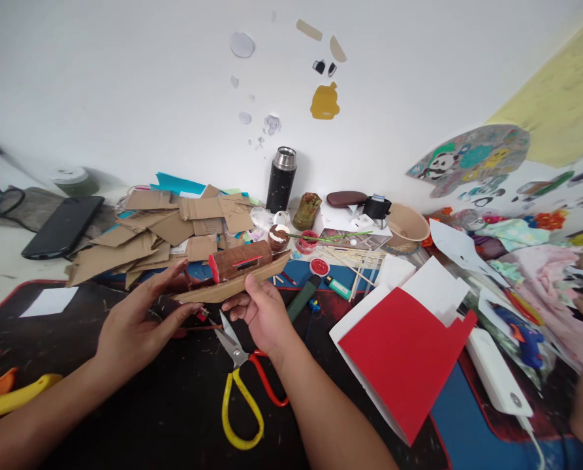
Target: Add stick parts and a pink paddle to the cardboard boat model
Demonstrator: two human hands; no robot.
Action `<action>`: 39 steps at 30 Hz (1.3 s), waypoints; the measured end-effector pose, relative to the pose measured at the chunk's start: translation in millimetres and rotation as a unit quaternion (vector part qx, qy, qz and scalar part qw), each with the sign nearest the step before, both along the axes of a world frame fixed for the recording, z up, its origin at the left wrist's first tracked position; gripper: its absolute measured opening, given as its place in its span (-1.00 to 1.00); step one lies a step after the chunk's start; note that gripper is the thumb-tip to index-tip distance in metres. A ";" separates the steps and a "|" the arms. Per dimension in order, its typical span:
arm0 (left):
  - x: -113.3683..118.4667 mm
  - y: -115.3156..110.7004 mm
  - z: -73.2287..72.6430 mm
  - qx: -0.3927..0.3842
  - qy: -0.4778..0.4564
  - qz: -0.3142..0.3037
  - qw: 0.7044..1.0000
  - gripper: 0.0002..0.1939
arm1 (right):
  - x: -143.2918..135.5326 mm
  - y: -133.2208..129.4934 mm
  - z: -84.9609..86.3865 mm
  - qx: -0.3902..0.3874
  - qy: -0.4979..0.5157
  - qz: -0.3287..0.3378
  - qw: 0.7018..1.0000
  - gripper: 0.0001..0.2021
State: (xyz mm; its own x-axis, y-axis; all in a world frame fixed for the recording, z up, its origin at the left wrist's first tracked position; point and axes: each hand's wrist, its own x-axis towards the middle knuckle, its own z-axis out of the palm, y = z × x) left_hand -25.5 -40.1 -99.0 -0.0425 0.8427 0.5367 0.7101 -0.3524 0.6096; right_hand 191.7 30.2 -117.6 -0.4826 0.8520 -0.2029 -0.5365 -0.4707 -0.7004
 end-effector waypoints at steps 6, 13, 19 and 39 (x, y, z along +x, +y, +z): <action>0.6 0.0 0.5 -0.004 -0.005 -0.005 1.000 -0.43 | -0.1 0.2 1.1 -0.004 -0.001 0.001 1.000 -0.41; -3.2 -1.0 7.2 0.004 -0.015 -0.035 0.999 -0.48 | 0.2 0.1 -0.7 -0.007 -0.001 0.002 1.000 -0.41; 0.5 -3.1 24.1 -0.036 -0.120 0.009 0.992 -0.69 | 0.4 -0.7 -1.9 0.008 -0.014 0.006 1.000 -0.42; -0.8 4.0 21.6 -0.109 -0.213 0.023 0.971 -0.69 | -0.3 -2.9 1.7 0.016 -0.034 0.017 0.999 -0.43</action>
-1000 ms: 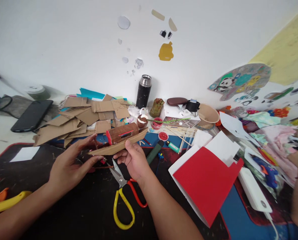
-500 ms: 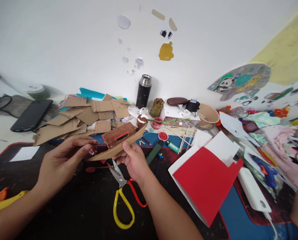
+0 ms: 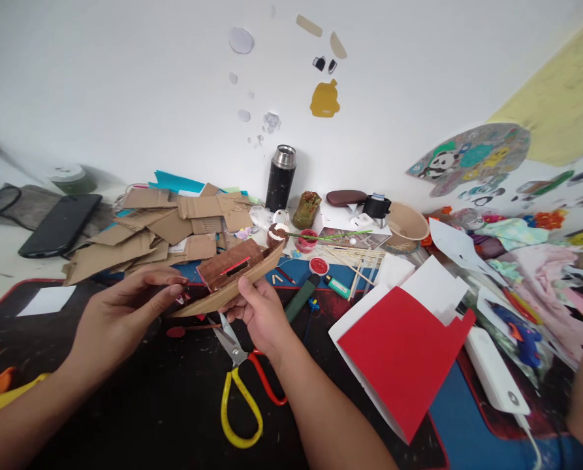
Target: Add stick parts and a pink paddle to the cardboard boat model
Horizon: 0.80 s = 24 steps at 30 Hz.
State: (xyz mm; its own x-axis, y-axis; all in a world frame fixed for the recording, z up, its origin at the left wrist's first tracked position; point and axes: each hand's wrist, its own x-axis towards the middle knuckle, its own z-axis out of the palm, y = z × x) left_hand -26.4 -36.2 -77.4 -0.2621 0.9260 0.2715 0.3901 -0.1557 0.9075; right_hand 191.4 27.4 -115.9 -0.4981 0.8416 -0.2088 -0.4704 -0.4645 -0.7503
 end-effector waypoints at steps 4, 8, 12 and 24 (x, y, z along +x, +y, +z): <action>1.2 -0.1 -0.8 -0.015 -0.034 0.013 0.999 -0.65 | 0.1 0.1 -1.8 0.002 0.003 0.000 1.000 -0.44; 0.3 -0.6 -0.8 -0.010 -0.026 0.019 0.999 -0.64 | 0.7 0.7 -3.7 0.003 0.004 0.001 1.000 -0.46; -3.2 -1.6 -1.6 0.002 -0.004 0.026 1.000 -0.71 | 1.1 1.5 -4.1 -0.001 0.009 0.000 1.000 -0.43; -3.8 -3.0 1.3 0.025 0.020 0.020 0.999 -0.74 | 1.2 1.8 -4.4 -0.018 0.020 -0.012 1.000 -0.43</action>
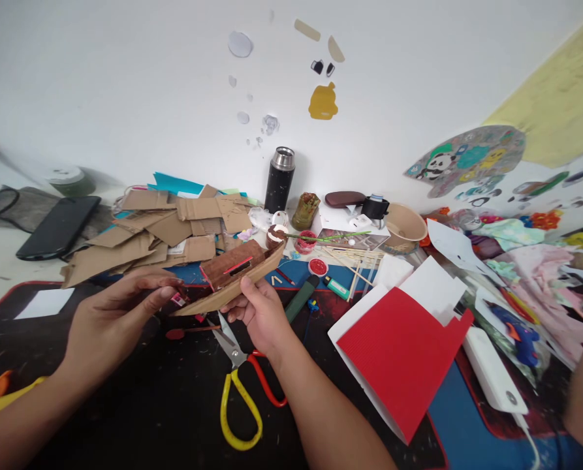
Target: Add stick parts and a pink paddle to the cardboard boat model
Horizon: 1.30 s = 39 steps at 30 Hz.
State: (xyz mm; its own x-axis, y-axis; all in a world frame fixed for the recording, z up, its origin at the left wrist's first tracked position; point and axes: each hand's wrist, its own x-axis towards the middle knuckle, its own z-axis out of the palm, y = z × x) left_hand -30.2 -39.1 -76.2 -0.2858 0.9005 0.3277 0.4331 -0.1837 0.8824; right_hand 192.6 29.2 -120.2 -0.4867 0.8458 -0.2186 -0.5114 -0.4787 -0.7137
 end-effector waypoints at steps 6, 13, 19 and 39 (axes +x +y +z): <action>-1.6 -1.9 -0.8 -0.011 0.018 0.006 1.000 -0.63 | -0.4 0.4 -0.4 0.001 0.004 0.008 1.000 -0.41; -1.1 -0.4 0.1 0.022 0.032 0.019 0.999 -0.62 | -0.5 1.2 -1.0 0.002 0.005 0.009 1.000 -0.43; -1.6 -0.4 -1.0 0.031 0.018 0.014 0.999 -0.64 | -0.6 1.2 0.4 0.001 0.005 0.008 1.000 -0.42; -12.5 18.4 4.4 0.050 -0.229 0.122 0.964 -0.70 | -1.5 0.4 2.0 -0.002 0.006 0.007 1.000 -0.41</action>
State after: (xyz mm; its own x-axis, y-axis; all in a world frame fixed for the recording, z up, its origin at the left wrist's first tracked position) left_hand -42.6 -20.8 -71.8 -0.6213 0.7579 0.1991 0.0436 -0.2203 0.9745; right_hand 191.1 29.6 -118.2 -0.5006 0.8385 -0.2151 -0.5137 -0.4878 -0.7058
